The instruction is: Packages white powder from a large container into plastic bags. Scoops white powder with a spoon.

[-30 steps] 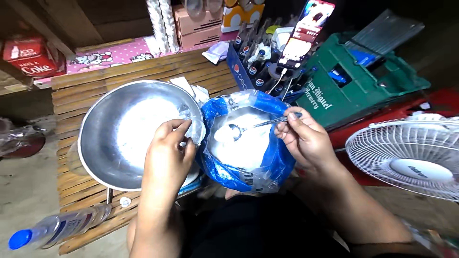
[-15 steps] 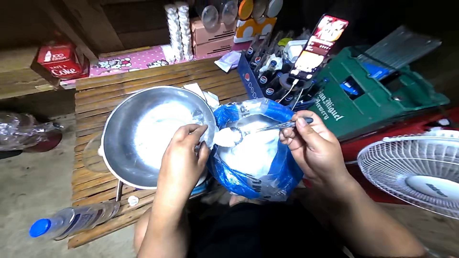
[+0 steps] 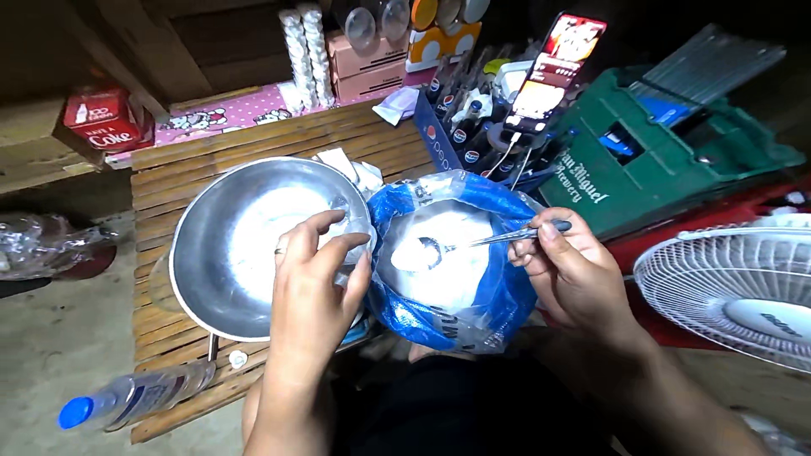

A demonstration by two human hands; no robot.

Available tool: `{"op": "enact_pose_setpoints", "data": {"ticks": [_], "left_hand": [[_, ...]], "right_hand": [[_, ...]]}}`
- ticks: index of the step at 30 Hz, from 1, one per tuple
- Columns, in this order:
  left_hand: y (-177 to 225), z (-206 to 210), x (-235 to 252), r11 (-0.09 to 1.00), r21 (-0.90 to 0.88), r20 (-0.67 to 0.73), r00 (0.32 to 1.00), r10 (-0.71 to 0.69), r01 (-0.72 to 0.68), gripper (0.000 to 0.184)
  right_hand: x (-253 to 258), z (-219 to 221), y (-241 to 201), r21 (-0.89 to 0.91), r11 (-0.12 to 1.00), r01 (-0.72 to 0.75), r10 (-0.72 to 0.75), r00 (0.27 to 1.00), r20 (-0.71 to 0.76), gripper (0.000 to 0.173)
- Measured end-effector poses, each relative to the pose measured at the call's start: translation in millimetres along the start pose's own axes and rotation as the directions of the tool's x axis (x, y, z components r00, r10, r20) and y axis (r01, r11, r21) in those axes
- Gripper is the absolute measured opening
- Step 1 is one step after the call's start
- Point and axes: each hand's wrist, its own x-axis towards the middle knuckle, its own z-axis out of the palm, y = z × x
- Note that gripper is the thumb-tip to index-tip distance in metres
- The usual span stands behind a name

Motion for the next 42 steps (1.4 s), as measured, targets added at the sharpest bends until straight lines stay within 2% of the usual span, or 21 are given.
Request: {"op": "enact_pose_setpoints", "data": {"ticks": [4, 9, 14, 20, 30, 42], "left_hand": [[9, 2, 3, 0.992, 0.003, 0.012, 0.992, 0.129, -0.129, 0.014], [21, -1, 15, 0.975, -0.023, 0.152, 0.963, 0.223, -0.222, 0.015], [33, 3, 37, 0.931, -0.094, 0.323, 0.874, 0.363, -0.352, 0.015], [34, 18, 61, 0.899, -0.268, 0.498, 0.749, 0.437, -0.346, 0.016], [48, 28, 81, 0.867, -0.315, 0.624, 0.604, 0.497, -0.387, 0.015], [48, 35, 85, 0.854, -0.307, 0.667, 0.544, 0.508, -0.421, 0.016]], "right_hand": [[-7, -13, 2, 0.007, 1.000, 0.021, -0.021, 1.000, -0.005, 0.013], [-13, -34, 1, 0.002, 0.999, 0.034, -0.034, 0.999, -0.012, 0.011], [-20, -54, 2, -0.037, 0.999, 0.017, -0.018, 0.999, -0.032, 0.011], [-27, -71, 6, 0.007, 1.000, -0.029, 0.029, 0.999, -0.031, 0.011], [-31, -80, 12, 0.032, 0.999, -0.009, 0.008, 1.000, 0.009, 0.014], [-30, -81, 13, 0.050, 0.999, 0.012, -0.013, 1.000, 0.013, 0.014]]}}
